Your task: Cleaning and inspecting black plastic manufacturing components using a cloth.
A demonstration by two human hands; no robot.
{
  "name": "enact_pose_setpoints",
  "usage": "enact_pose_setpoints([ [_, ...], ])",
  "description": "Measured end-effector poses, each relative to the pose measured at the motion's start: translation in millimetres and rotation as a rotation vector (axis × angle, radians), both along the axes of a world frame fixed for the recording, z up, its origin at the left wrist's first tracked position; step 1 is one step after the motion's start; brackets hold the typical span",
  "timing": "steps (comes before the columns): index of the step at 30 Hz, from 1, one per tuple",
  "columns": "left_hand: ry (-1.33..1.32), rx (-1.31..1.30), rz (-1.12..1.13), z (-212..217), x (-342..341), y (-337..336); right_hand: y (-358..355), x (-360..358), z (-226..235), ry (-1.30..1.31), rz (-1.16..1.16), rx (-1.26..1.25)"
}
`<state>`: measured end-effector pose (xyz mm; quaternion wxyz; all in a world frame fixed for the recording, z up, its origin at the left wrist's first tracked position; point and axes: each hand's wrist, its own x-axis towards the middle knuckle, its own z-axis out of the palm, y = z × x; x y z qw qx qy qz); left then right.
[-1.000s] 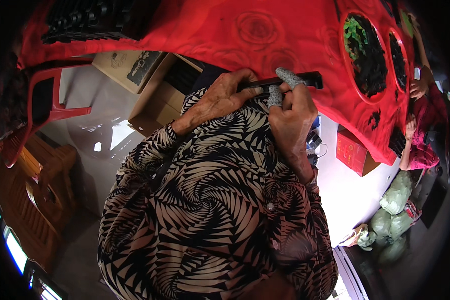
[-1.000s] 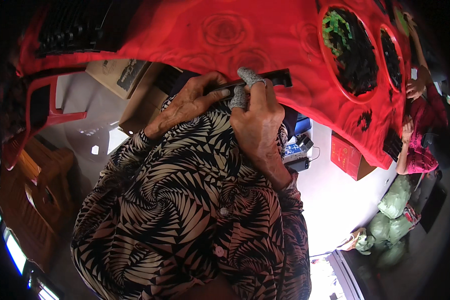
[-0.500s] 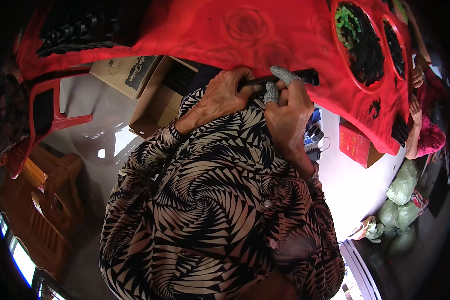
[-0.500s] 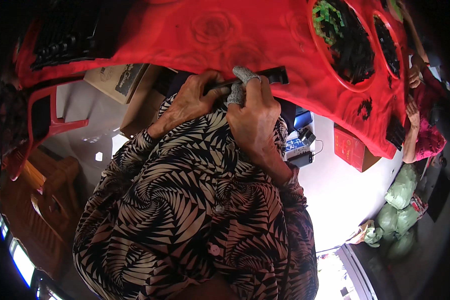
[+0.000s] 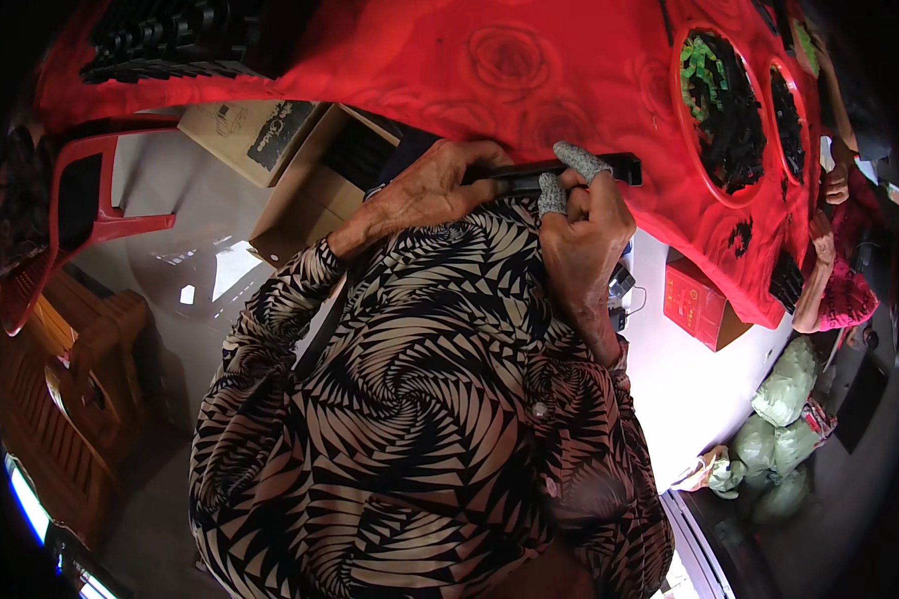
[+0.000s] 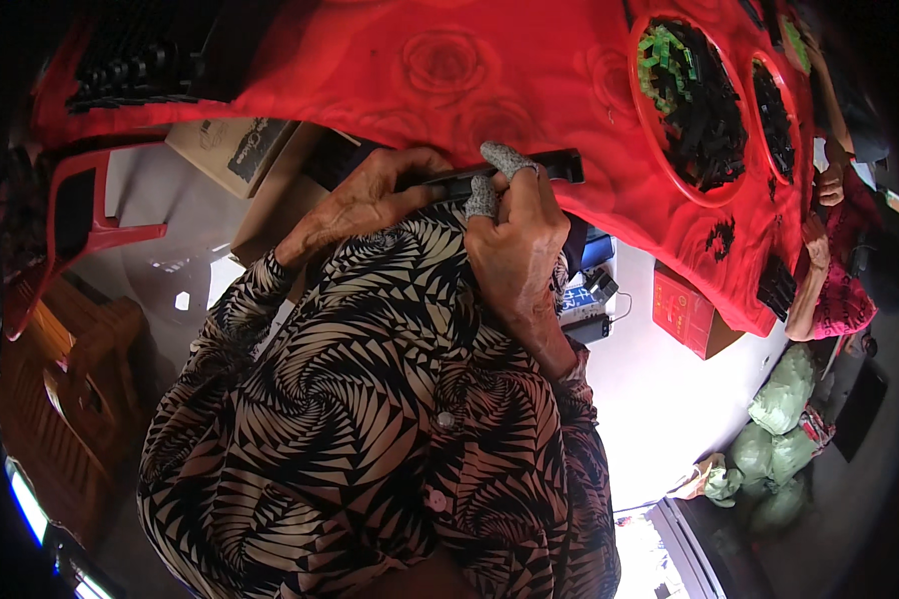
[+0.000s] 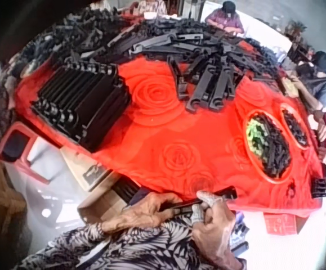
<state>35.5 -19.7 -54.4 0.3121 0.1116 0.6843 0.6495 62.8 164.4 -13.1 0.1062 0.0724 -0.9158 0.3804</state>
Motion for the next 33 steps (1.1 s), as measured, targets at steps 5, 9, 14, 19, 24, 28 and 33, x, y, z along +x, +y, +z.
enact_pose_setpoints([
  [5,-0.050,0.046,0.038,0,2,2,-1,0,-1,0.024,0.009,-0.009],
  [9,-0.058,0.022,0.041,0,1,2,0,2,0,0.003,0.004,0.015],
  [14,0.009,0.088,0.157,-18,6,11,0,2,0,-0.001,0.007,0.025],
  [19,0.022,-0.092,0.160,-10,6,12,-3,4,2,-0.010,0.014,0.016],
  [24,0.161,-0.019,0.144,-17,5,9,-2,4,4,0.024,0.045,0.070],
  [28,0.010,0.006,0.049,3,5,1,0,6,4,0.007,0.048,0.074],
  [33,-0.065,0.127,0.002,-6,4,-6,-1,5,4,0.022,0.060,0.071],
])
